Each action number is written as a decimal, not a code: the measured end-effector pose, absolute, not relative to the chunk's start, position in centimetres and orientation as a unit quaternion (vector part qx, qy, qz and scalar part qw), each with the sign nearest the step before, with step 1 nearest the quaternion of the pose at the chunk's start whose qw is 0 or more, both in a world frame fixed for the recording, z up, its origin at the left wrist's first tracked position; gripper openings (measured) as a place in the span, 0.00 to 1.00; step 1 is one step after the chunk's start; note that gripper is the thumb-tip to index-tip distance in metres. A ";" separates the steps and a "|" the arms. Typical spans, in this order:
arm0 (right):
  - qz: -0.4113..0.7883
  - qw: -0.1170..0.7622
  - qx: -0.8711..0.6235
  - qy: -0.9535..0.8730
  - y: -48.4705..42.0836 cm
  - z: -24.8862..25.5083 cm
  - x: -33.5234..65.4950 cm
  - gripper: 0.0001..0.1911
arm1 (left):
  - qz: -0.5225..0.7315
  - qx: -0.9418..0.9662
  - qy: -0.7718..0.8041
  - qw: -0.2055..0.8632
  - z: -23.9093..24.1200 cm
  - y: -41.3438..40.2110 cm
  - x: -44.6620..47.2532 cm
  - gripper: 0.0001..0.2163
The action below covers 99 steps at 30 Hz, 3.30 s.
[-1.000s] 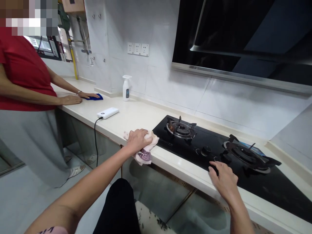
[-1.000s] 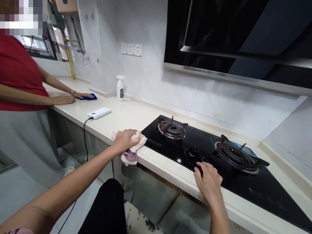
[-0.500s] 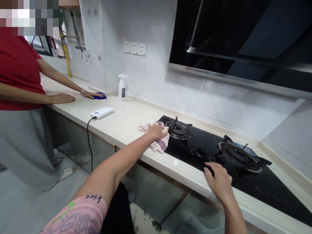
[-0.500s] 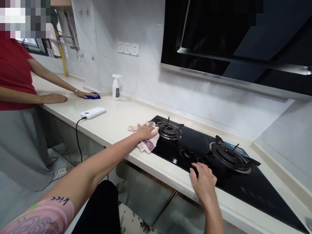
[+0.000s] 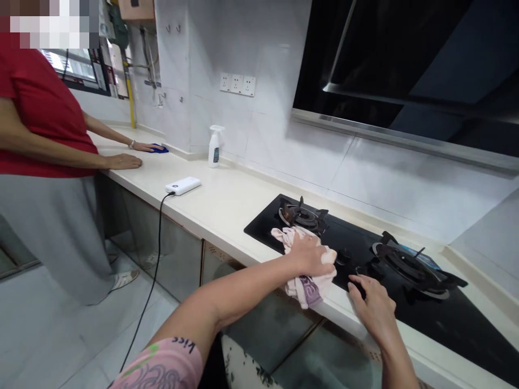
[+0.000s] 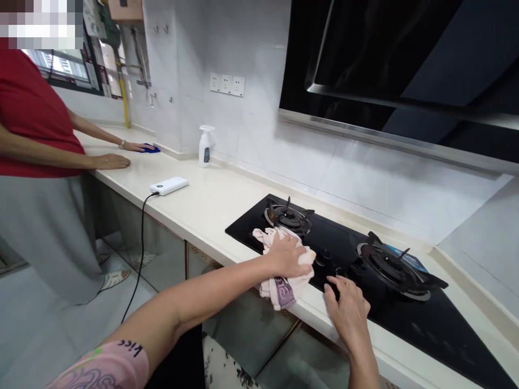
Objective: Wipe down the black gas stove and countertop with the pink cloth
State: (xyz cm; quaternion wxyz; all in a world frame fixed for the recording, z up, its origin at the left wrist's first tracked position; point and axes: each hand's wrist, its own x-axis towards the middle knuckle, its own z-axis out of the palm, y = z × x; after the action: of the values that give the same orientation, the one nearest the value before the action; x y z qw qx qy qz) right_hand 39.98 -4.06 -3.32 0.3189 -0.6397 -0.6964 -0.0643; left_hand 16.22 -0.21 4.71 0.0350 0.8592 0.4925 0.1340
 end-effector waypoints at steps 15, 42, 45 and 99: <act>-0.024 0.316 -0.646 -0.694 -4.4 -3.0 41.5 0.30 | 0.214 0.864 0.453 0.052 3.3 -1.9 11.2 0.29; 0.066 0.543 -0.641 -0.539 -6.0 -0.9 39.5 0.26 | 0.205 0.725 0.650 -0.099 3.8 -5.2 0.1 0.22; 0.063 0.557 -0.638 -0.527 -6.1 -0.6 39.2 0.27 | 0.224 0.787 0.570 -0.074 3.5 -6.1 6.8 0.22; -0.115 0.454 -0.591 -0.657 -10.6 0.3 37.9 0.25 | 0.350 0.873 0.279 0.194 4.5 -1.4 20.0 0.28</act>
State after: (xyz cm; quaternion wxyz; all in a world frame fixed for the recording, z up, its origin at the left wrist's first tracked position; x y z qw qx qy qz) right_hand 37.89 -10.59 0.31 0.4539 -0.5909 -0.6570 -0.1150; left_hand 19.99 -1.40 4.52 0.1936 0.8732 0.2790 0.3495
